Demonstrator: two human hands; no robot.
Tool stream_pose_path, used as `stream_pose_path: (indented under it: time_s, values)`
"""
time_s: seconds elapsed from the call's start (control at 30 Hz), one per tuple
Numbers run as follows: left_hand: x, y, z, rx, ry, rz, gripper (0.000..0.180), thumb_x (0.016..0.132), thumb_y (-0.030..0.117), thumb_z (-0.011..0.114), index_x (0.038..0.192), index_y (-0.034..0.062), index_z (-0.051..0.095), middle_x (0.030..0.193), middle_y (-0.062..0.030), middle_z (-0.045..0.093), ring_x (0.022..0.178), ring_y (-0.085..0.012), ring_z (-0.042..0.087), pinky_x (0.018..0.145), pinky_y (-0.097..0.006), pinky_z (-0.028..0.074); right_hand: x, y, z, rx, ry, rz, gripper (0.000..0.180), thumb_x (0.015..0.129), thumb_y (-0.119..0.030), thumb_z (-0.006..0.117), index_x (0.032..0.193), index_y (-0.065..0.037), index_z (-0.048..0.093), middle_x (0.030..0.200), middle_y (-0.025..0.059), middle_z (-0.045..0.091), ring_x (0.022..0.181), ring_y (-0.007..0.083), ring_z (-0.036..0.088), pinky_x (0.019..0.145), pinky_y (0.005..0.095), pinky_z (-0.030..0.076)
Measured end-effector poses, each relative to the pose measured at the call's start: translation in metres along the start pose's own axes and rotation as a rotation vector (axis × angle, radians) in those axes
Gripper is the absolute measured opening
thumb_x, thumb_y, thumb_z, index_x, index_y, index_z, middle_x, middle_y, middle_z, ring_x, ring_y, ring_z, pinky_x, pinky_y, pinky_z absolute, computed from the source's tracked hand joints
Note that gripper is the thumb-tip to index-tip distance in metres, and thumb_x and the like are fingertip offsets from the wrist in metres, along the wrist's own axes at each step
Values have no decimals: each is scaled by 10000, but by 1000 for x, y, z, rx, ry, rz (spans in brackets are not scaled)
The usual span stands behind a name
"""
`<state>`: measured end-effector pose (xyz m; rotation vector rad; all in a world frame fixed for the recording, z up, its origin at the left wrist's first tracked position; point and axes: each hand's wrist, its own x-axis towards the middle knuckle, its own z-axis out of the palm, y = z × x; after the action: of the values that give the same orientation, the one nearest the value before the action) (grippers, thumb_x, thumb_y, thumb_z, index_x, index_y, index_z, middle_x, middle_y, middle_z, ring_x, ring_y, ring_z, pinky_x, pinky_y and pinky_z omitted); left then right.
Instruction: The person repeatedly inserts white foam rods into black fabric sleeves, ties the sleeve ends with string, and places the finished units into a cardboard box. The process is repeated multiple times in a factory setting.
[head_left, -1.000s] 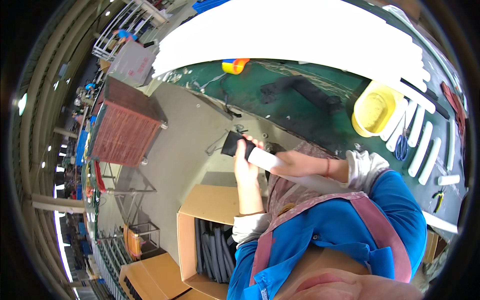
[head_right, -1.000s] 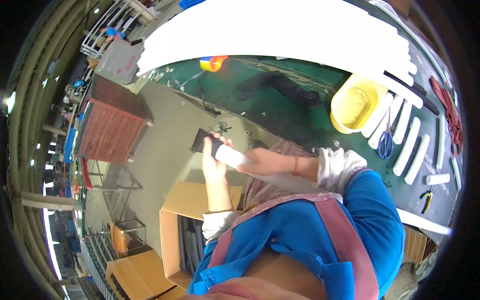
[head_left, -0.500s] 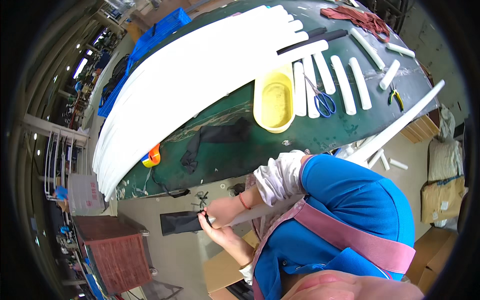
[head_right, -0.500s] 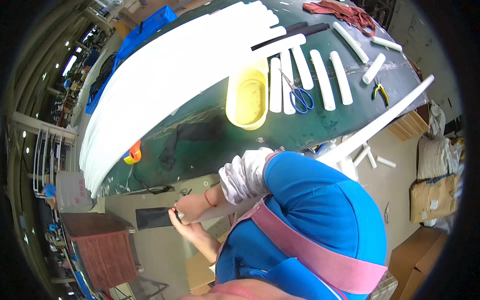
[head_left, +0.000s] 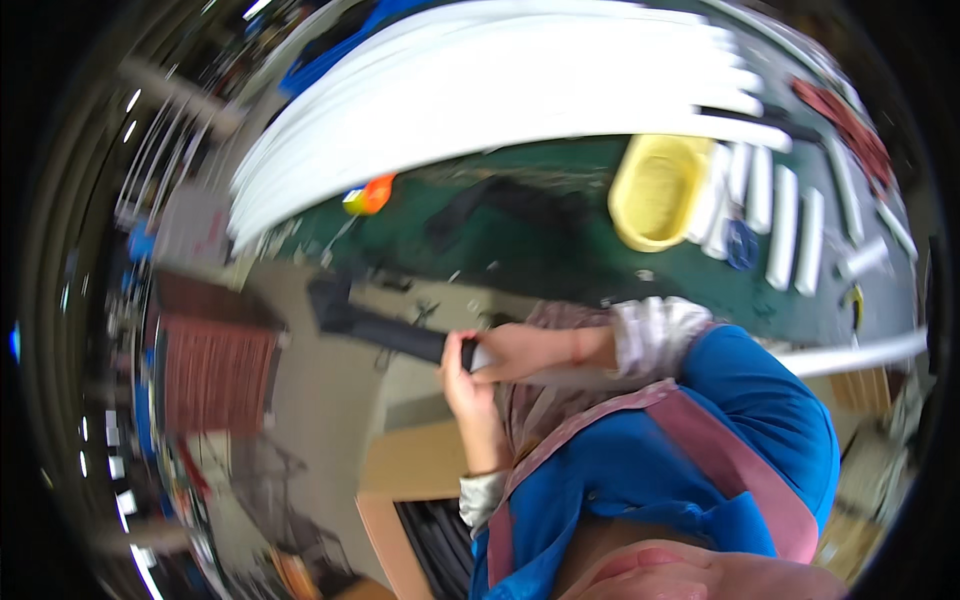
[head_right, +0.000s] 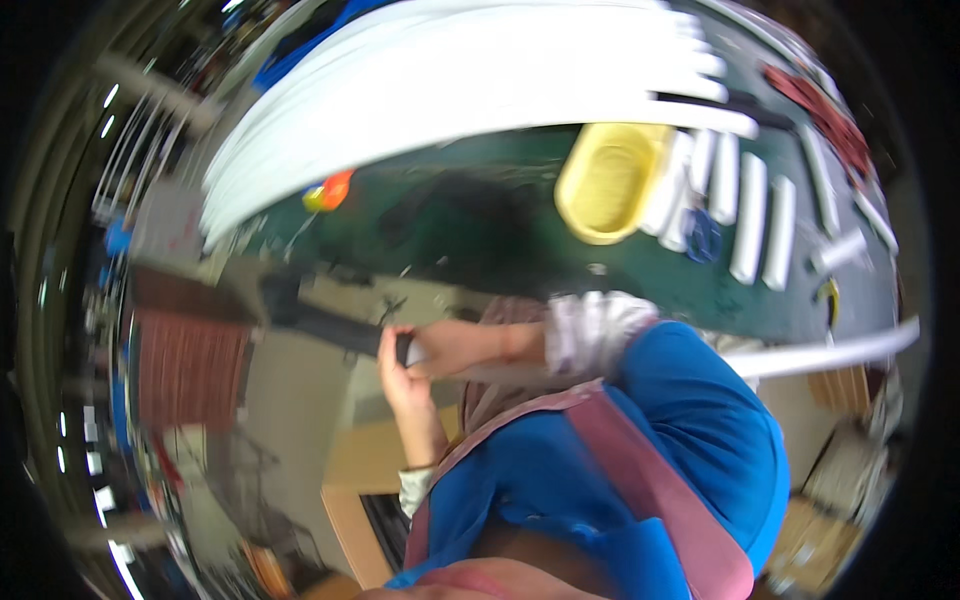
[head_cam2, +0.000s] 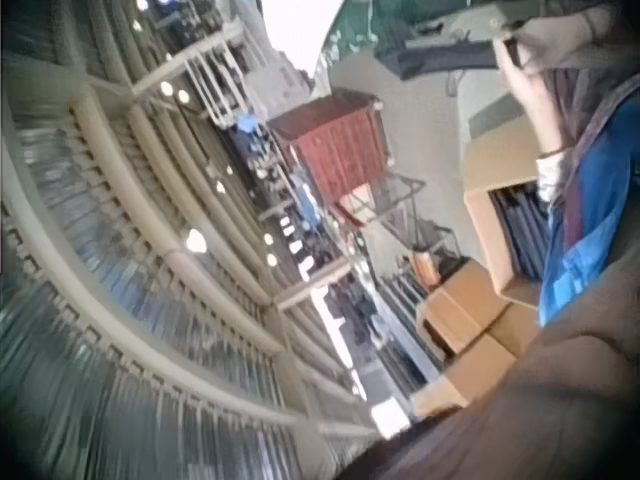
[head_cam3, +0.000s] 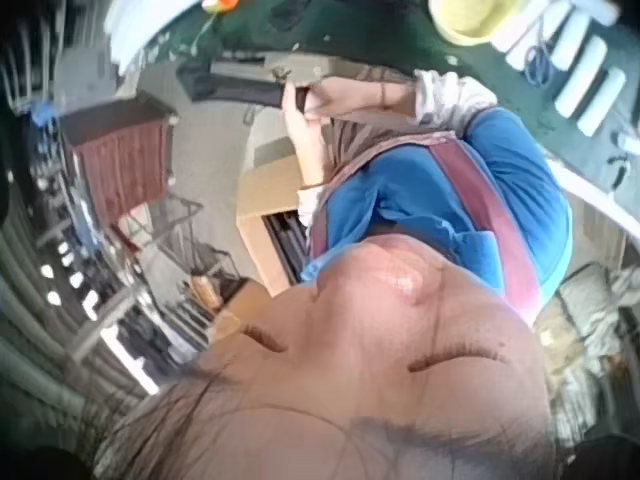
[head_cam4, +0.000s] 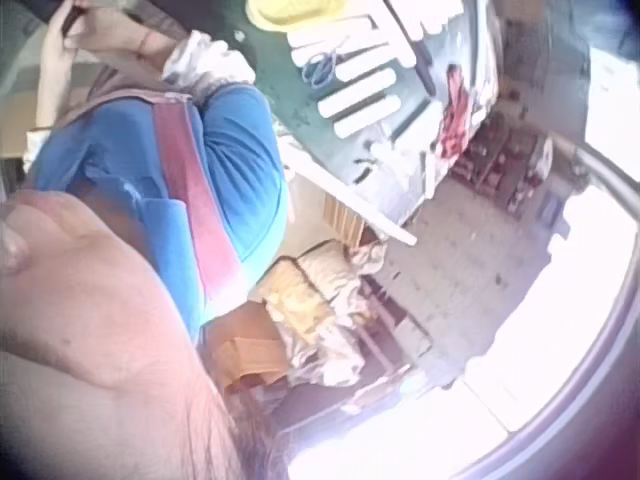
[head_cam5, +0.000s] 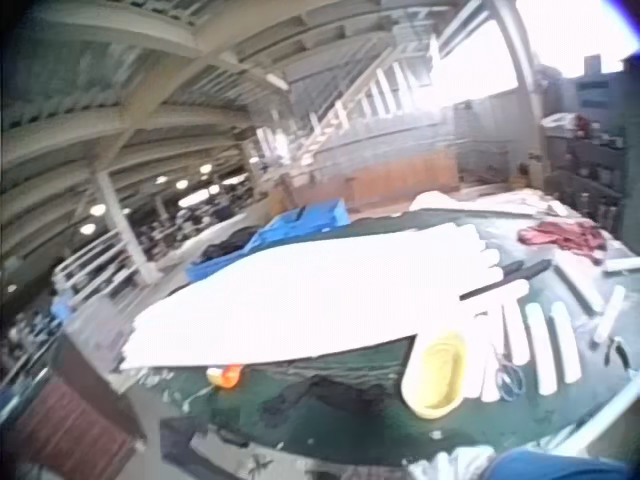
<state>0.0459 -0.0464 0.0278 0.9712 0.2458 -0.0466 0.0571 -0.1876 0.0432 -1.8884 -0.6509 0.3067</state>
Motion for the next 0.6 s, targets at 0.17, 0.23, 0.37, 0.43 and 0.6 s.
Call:
stream_pose_path:
  time_s: [0.17, 0.23, 0.37, 0.43, 0.6]
  values:
    - [28, 58, -16, -449, -54, 127, 321, 899, 365, 583, 994, 61, 549, 945, -64, 610, 824, -169, 580, 783, -347, 488, -51, -12, -15, 27, -135, 54, 685, 782, -326, 682, 1264, 70, 399, 997, 259, 620, 920, 369, 624, 807, 403, 483]
    - [23, 49, -11, -277, -39, 138, 197, 894, 252, 611, 881, 61, 567, 849, -62, 623, 724, -160, 584, 721, -313, 493, -35, -22, -5, 7, 5, 13, 655, 784, -283, 677, 1270, 57, 398, 1004, 267, 614, 908, 385, 624, 788, 404, 489]
    - [11, 7, -12, -246, 97, -33, 262, 885, 248, 617, 990, 12, 572, 918, -104, 638, 832, -211, 617, 769, -338, 501, 3, -25, 9, 65, 104, -46, 713, 781, -247, 696, 1327, 39, 338, 966, 264, 619, 881, 380, 630, 736, 368, 489]
    - [13, 9, -35, -349, -4, -83, 325, 916, 331, 566, 1006, 19, 571, 984, -105, 630, 914, -225, 602, 849, -364, 483, -2, -22, 12, -26, 33, 25, 794, 767, -275, 711, 1352, 60, 291, 983, 293, 602, 910, 407, 615, 761, 389, 482]
    - [24, 64, -34, -471, -80, 152, 238, 916, 262, 574, 976, 35, 538, 926, -86, 620, 788, -184, 594, 764, -354, 523, -9, -33, 22, -20, -46, 15, 917, 748, -310, 704, 1381, 77, 163, 955, 325, 590, 926, 438, 600, 760, 429, 489]
